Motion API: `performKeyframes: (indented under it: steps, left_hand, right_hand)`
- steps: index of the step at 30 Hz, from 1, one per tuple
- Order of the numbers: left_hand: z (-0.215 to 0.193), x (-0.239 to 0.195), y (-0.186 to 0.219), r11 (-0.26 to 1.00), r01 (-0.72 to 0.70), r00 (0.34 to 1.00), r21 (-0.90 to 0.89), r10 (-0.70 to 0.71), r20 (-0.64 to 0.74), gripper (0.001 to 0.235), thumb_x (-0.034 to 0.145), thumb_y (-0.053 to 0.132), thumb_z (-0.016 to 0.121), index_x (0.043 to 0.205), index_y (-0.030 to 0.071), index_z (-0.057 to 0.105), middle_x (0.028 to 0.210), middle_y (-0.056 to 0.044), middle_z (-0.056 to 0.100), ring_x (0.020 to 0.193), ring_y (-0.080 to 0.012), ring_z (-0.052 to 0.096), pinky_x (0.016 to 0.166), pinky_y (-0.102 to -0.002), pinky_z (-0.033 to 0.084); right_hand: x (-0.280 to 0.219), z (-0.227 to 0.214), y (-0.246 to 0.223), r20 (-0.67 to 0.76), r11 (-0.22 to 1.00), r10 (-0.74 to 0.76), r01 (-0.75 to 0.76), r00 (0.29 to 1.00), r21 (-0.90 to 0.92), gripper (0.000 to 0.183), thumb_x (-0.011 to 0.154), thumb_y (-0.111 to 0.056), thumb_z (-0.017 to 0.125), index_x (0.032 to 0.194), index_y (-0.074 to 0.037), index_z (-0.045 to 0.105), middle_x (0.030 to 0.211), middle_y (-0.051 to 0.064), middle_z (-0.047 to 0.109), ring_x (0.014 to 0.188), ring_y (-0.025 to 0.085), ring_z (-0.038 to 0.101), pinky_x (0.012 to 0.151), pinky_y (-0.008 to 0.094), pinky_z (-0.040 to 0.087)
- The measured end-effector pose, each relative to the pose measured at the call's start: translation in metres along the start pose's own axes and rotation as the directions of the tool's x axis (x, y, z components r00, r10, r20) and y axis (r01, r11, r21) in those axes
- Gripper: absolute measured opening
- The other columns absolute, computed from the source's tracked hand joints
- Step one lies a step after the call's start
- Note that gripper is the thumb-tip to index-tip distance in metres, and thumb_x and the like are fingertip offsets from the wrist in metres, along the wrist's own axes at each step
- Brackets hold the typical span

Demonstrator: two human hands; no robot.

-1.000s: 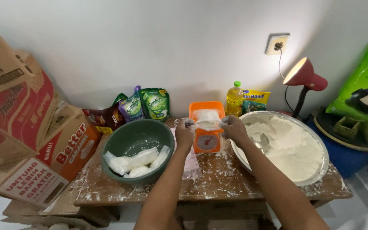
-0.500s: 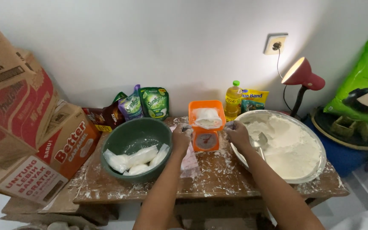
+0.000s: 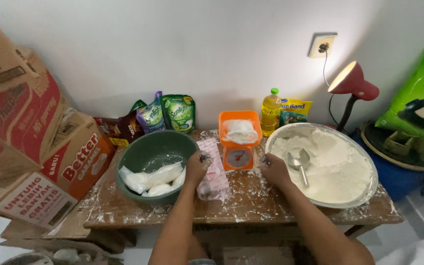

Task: The person scoops flour from a large metal bowl using a metal scoop and pours it into a small plastic bag placed on an orange weighing scale. They then remove the bag, fold the top to seal it, and place it into a green bowl. This process is repeated multiple times.

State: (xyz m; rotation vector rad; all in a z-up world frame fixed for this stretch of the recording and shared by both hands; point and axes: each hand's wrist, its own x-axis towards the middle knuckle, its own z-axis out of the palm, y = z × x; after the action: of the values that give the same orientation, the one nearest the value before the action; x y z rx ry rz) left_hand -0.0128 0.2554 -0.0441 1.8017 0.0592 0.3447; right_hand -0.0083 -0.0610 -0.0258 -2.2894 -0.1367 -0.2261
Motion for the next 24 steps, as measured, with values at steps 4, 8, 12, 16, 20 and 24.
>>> performKeyframes:
  steps: [4, 8, 12, 16, 20, 24]
  left_hand:
    - [-0.009, -0.014, 0.021, 0.98, 0.069, 0.997, -0.185, -0.072, -0.009, 0.024, 0.084, 0.009, 0.077, 0.105, -0.001, 0.073, 0.087, -0.016, 0.07, 0.08, -0.0227, 0.069, 0.076, -0.039, 0.06]
    - [-0.012, -0.02, 0.029, 0.961, 0.073, 0.997, -0.268, -0.081, -0.017, 0.023, 0.087, 0.007, 0.076, 0.106, -0.004, 0.07, 0.085, -0.014, 0.068, 0.079, -0.0187, 0.068, 0.074, -0.034, 0.061]
    - [-0.01, -0.021, 0.027, 0.959, 0.072, 0.996, -0.273, -0.083, -0.026, 0.024, 0.085, 0.006, 0.077, 0.106, -0.005, 0.07, 0.085, -0.013, 0.069, 0.078, -0.0174, 0.068, 0.073, -0.033, 0.061]
    - [-0.009, -0.016, 0.017, 0.953, 0.065, 0.997, -0.297, -0.076, -0.025, 0.023, 0.085, 0.004, 0.077, 0.105, -0.003, 0.07, 0.084, -0.012, 0.069, 0.077, -0.0154, 0.067, 0.072, -0.03, 0.061]
    - [-0.01, -0.018, 0.022, 0.956, 0.052, 0.997, -0.29, -0.064, -0.033, 0.022, 0.084, 0.004, 0.078, 0.103, -0.003, 0.071, 0.081, -0.012, 0.069, 0.074, -0.0158, 0.067, 0.069, -0.03, 0.061]
    - [-0.008, -0.016, 0.018, 0.966, 0.055, 0.997, -0.251, -0.069, -0.047, 0.019, 0.084, 0.004, 0.078, 0.101, -0.001, 0.072, 0.079, -0.013, 0.07, 0.072, -0.0169, 0.069, 0.067, -0.031, 0.061]
  right_hand:
    - [0.003, 0.004, 0.007, 0.011, 0.996, -0.048, 0.049, 0.999, -0.072, 0.025, 0.08, -0.019, 0.066, 0.101, -0.005, 0.07, 0.095, 0.023, 0.073, 0.097, 0.048, 0.068, 0.085, 0.056, 0.053]
    - [0.002, 0.004, 0.012, -0.045, 0.999, -0.033, 0.033, 0.998, -0.009, 0.02, 0.081, -0.021, 0.066, 0.098, -0.012, 0.072, 0.09, 0.017, 0.074, 0.09, 0.042, 0.071, 0.082, 0.052, 0.055]
    - [0.008, 0.013, 0.032, -0.05, 1.0, 0.004, -0.003, 0.999, 0.003, 0.023, 0.079, -0.027, 0.068, 0.099, -0.016, 0.072, 0.089, 0.013, 0.074, 0.087, 0.037, 0.072, 0.077, 0.049, 0.054]
    - [0.007, 0.012, 0.03, -0.066, 1.0, -0.011, 0.011, 0.998, 0.003, 0.023, 0.081, -0.023, 0.066, 0.099, -0.011, 0.072, 0.086, 0.017, 0.073, 0.084, 0.041, 0.071, 0.075, 0.052, 0.054]
    - [0.009, 0.012, 0.034, -0.051, 1.0, 0.023, -0.022, 0.998, 0.016, 0.023, 0.08, -0.027, 0.067, 0.099, -0.015, 0.073, 0.085, 0.013, 0.074, 0.081, 0.035, 0.071, 0.075, 0.049, 0.054]
    - [0.011, 0.012, 0.036, -0.035, 0.999, 0.043, -0.042, 0.998, 0.029, 0.025, 0.08, -0.027, 0.067, 0.101, -0.016, 0.073, 0.09, 0.012, 0.076, 0.083, 0.032, 0.072, 0.077, 0.046, 0.054]
